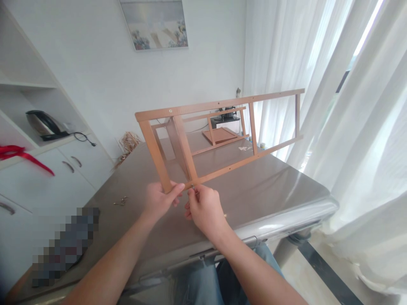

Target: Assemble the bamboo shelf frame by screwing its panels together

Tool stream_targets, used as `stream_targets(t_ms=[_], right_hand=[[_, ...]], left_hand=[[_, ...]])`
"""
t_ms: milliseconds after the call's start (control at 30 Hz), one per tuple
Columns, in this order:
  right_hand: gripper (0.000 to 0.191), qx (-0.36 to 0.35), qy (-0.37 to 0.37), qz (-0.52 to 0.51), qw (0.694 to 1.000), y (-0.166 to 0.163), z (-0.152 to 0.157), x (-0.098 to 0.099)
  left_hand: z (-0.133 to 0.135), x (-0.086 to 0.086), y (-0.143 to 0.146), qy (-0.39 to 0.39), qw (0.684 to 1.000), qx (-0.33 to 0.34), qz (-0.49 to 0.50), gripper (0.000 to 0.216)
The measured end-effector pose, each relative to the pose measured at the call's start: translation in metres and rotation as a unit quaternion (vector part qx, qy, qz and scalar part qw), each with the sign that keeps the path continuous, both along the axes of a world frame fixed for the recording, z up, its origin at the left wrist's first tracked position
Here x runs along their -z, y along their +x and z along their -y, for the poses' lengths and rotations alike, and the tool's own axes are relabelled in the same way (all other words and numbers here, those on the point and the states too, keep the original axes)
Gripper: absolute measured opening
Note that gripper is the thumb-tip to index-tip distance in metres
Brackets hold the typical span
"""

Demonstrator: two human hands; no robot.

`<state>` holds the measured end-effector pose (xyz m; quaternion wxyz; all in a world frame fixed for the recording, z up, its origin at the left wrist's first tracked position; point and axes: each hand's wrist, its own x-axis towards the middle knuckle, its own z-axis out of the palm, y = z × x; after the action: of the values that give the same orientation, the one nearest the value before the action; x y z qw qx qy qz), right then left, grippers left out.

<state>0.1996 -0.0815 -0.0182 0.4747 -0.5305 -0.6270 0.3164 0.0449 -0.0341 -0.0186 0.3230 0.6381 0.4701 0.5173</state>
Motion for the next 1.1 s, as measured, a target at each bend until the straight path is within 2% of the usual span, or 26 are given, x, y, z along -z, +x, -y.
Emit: stream_targets(t_ms=[300, 467, 600, 733, 833, 1100], right_hand=[[0.037, 0.036, 0.073, 0.011, 0.997, 0.000, 0.000, 0.016], [0.038, 0.028, 0.057, -0.027, 0.998, -0.008, -0.003, 0.026], [0.044, 0.017, 0.055, -0.031, 0.998, -0.010, -0.002, 0.026], [0.041, 0.017, 0.110, 0.033, 0.993, -0.002, 0.002, 0.022], [0.036, -0.008, 0.155, 0.095, 0.983, 0.009, 0.002, 0.021], [0.031, -0.009, 0.218, 0.213, 0.952, 0.042, -0.019, 0.029]], left_hand=[[0.000, 0.002, 0.000, -0.001, 1.000, 0.003, -0.001, 0.034], [-0.001, 0.005, 0.000, 0.009, 1.000, 0.001, -0.013, 0.033], [0.000, 0.004, 0.002, 0.018, 1.000, -0.008, -0.006, 0.033], [0.002, 0.002, 0.002, 0.026, 1.000, -0.011, -0.012, 0.032], [0.002, 0.001, 0.001, 0.022, 1.000, -0.010, -0.011, 0.033], [-0.002, 0.004, 0.001, 0.009, 1.000, -0.013, 0.000, 0.033]])
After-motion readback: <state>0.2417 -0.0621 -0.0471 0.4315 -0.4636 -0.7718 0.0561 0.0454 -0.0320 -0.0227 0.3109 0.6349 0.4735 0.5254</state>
